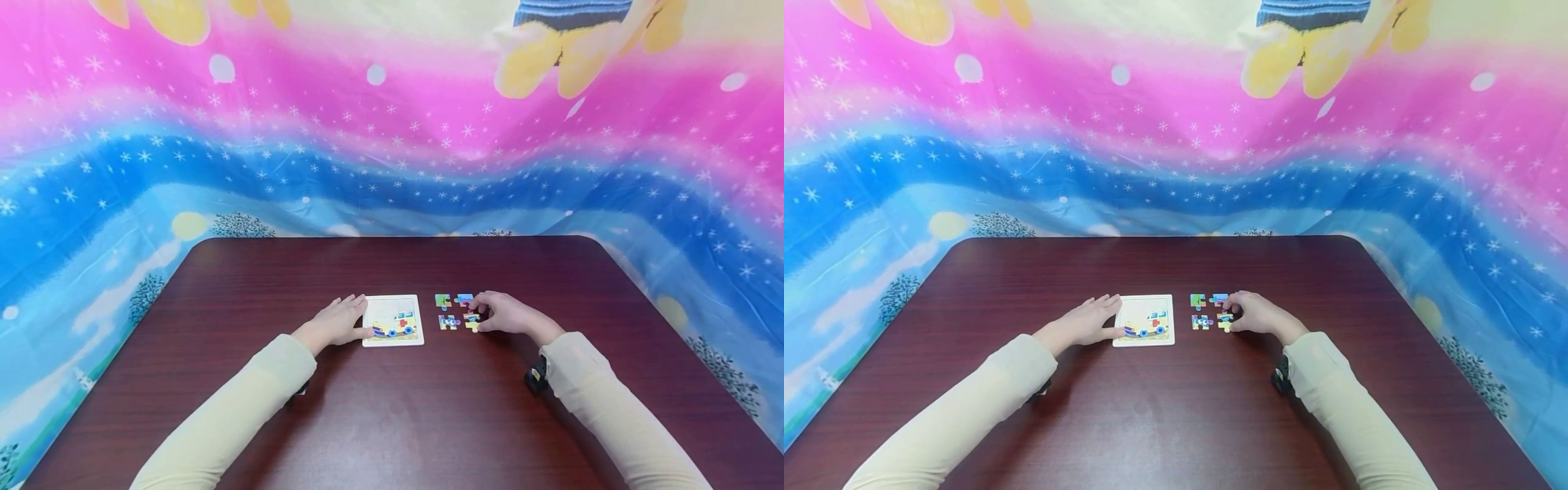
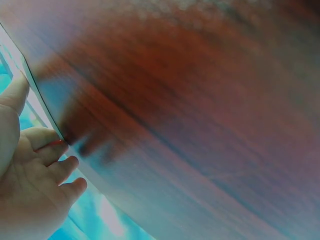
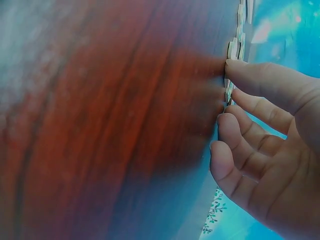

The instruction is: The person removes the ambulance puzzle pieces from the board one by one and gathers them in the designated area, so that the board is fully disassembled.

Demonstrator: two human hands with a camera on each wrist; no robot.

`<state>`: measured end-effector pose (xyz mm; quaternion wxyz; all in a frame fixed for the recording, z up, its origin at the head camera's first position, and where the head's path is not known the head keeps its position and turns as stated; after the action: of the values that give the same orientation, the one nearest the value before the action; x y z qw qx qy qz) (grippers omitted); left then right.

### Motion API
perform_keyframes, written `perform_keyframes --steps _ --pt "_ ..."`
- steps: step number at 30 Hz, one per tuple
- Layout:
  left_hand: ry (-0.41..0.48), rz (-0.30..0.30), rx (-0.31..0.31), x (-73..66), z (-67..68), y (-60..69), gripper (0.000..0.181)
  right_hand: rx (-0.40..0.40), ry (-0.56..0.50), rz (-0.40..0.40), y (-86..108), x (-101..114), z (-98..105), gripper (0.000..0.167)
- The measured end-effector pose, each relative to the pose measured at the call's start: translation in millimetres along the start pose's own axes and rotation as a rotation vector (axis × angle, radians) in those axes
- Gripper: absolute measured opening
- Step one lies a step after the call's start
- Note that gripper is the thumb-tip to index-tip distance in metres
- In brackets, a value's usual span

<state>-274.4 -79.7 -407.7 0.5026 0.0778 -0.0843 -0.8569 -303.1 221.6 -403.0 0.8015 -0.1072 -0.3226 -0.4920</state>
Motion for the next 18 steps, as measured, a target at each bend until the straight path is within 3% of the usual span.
perform_keyframes --steps 11,18 --pt "0.001 -0.002 -0.005 0.0 0.3 -0.1 0.073 -0.002 0.006 -0.004 0.5 4.3 1.3 0.036" --pt "-0.003 0.001 0.0 0.6 -1.3 -0.9 0.074 -0.012 -0.012 0.052 -2.0 20.5 1.4 0.033"
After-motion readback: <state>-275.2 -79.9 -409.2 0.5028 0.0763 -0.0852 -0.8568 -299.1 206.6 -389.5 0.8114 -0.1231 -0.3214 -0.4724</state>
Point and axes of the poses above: each hand's wrist, its own y-axis away from the middle knuckle, its own z-axis out of the back of the hand, x = y × z, the point moved 5 cm from there along -y, towards the middle knuckle, and after that the axes turned 9 degrees about -y, right-handed, at the moved point
